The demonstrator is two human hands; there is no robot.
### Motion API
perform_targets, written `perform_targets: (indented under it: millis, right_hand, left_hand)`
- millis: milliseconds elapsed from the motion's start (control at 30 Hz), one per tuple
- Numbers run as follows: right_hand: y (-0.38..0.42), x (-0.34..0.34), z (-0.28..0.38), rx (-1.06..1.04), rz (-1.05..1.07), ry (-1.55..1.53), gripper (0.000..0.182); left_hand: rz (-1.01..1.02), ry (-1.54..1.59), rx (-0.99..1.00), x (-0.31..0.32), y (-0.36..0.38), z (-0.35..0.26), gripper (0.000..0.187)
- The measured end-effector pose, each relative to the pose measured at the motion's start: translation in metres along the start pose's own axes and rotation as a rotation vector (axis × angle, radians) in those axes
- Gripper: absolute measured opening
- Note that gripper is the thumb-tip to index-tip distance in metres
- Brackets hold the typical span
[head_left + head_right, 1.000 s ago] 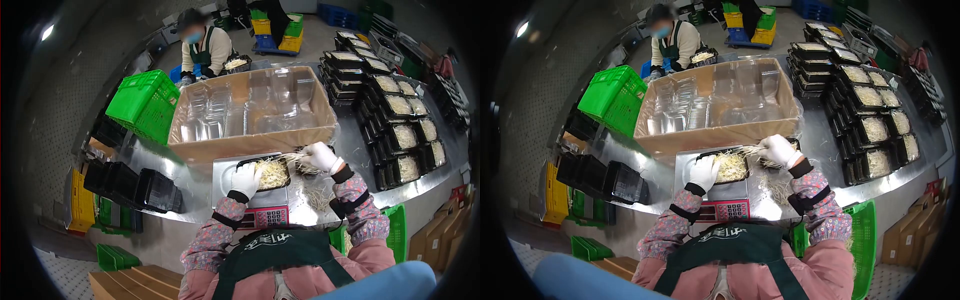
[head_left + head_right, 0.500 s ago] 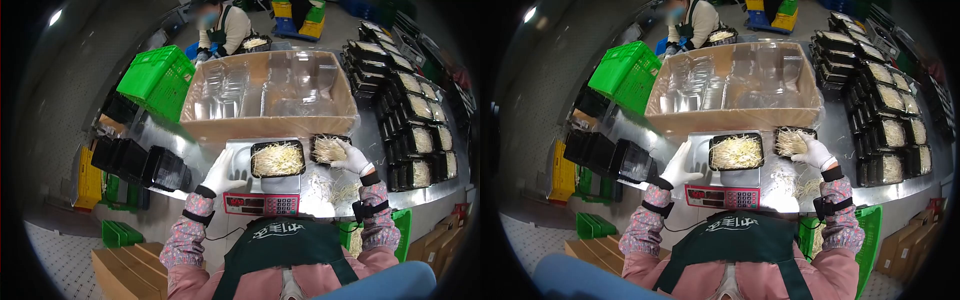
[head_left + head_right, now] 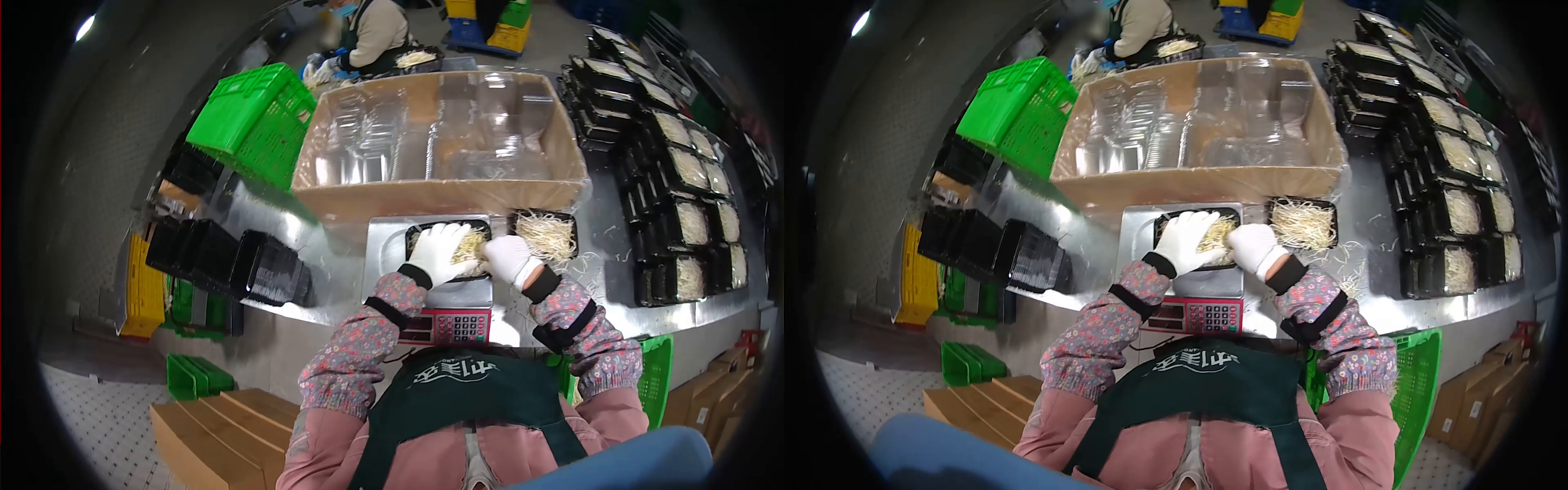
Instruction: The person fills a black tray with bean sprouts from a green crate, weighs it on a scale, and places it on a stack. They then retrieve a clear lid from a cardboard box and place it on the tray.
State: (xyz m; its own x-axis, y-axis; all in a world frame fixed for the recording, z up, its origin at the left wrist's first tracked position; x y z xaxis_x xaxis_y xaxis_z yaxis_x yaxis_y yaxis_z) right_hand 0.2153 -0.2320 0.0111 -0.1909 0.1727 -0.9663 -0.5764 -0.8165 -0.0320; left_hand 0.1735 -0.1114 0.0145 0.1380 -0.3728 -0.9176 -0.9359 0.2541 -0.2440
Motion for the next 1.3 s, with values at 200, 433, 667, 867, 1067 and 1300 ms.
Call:
perform_targets:
  millis: [200, 433, 667, 867, 1067, 1300]
  right_hand:
    - [0.009, -0.023, -0.007, -0.016, -0.085, -0.031, 0.020]
    - [0.037, -0.102, -0.057, 0.086, -0.239, -0.180, 0.019]
    - [0.082, -0.047, -0.145, 0.353, -0.137, -0.044, 0.022]
    - [0.014, -0.068, -0.013, -0.016, -0.588, -0.218, 0.042]
    - [-0.029, 0.025, 0.045, -0.056, -0.312, -0.186, 0.043]
    - [-0.036, 0.028, 0.037, 0.107, -0.246, -0.233, 0.042]
  left_hand:
    - [0.064, -0.031, -0.027, -0.001, 0.003, -0.005, 0.073]
    - [-0.011, 0.010, 0.009, -0.031, 0.004, -0.017, 0.088]
    - [-0.438, 0.363, -0.452, -0.073, 0.093, 0.072, 0.079]
    - [-0.313, 0.197, -0.354, -0.023, 0.077, 0.042, 0.062]
    - [-0.112, -0.048, -0.299, 0.007, 0.052, 0.031, 0.052]
    - [0.009, -0.132, -0.343, 0.003, 0.037, 0.032, 0.046]
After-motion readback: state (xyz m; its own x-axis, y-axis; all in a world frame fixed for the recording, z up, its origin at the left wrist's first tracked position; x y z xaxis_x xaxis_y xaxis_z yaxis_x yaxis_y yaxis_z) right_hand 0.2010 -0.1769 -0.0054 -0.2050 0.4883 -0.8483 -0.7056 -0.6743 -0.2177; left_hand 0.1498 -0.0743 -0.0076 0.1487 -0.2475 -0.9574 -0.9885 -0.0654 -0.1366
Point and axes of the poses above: each hand's wrist, its own y-axis away from the middle knuckle, its own x-axis out of the palm, z = x × y, the point moved 7 cm from there along -y, towards the middle knuckle
